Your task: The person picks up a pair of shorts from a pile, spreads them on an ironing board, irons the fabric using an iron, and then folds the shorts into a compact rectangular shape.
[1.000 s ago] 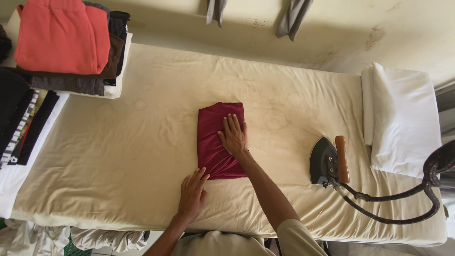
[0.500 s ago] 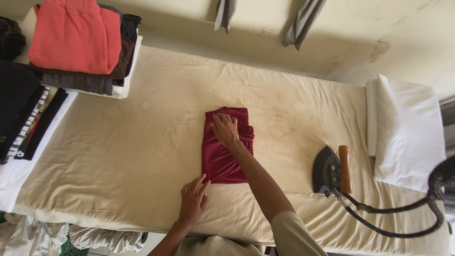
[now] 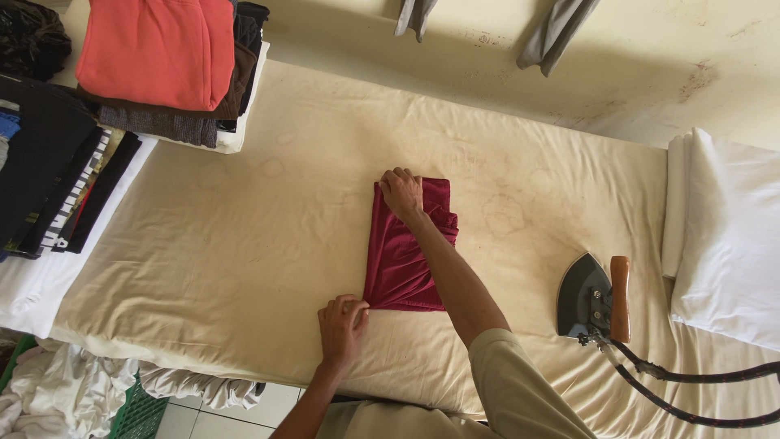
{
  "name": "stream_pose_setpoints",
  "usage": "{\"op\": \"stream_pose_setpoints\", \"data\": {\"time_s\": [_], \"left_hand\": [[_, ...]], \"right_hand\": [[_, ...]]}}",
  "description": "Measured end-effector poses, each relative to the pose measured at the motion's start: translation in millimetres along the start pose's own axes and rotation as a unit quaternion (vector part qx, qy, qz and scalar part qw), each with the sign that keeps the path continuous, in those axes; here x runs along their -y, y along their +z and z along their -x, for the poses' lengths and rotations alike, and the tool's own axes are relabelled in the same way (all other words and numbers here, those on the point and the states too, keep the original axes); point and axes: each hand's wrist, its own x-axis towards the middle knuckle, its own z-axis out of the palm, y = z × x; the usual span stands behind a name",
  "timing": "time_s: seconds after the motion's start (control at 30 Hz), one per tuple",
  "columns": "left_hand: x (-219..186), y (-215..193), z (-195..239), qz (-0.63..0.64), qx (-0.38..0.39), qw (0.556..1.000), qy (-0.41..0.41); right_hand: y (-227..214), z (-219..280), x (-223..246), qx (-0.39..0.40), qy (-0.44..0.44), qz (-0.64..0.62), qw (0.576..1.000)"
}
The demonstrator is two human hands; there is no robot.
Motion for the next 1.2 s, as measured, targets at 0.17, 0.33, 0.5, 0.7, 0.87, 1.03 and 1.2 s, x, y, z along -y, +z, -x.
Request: {"op": "stream_pose_setpoints", "data": {"time_s": [0.17,0.33,0.5,0.7,0.87,1.03,1.2], "left_hand": [[-0.3,-5.7,-6.1,0.026,-0.001,1.000,-0.001],[5.7,-15.1,-11.4,0.046,0.025,0.999,0.004],[-3.8,-9.2,-32.9,0.039,0.037,0.997,0.051],[22.7,-4.7,-30.8,0.041,0.070,0.988,0.129],[32.5,-16.0,-10.6,0.041,0.090,0.992,0.083],[19.1,-7.2,-8.2,0.020,0.053,0.994,0.097],[7.0,12.9,-9.0,0.007,0.069,0.993,0.097]], "right_hand": [[-46.1,26.8,10.1,0.014,-0.032,-0.074,0.997],[-141.1,99.7,-63.7,-0.115,-0.030,-0.005,0.993],[-277.7,230.2,-152.7,-0.083,0.261,0.177,0.945],[-329.7,339.0,-171.4,0.004,0.489,0.178,0.854],[-302.1,336.9,-177.6,-0.004,0.509,0.099,0.855],[-280.5,344.4,-236.9,-0.059,0.452,0.122,0.882],[-280.8,323.3,-220.9,-0.020,0.429,0.146,0.891]]}}
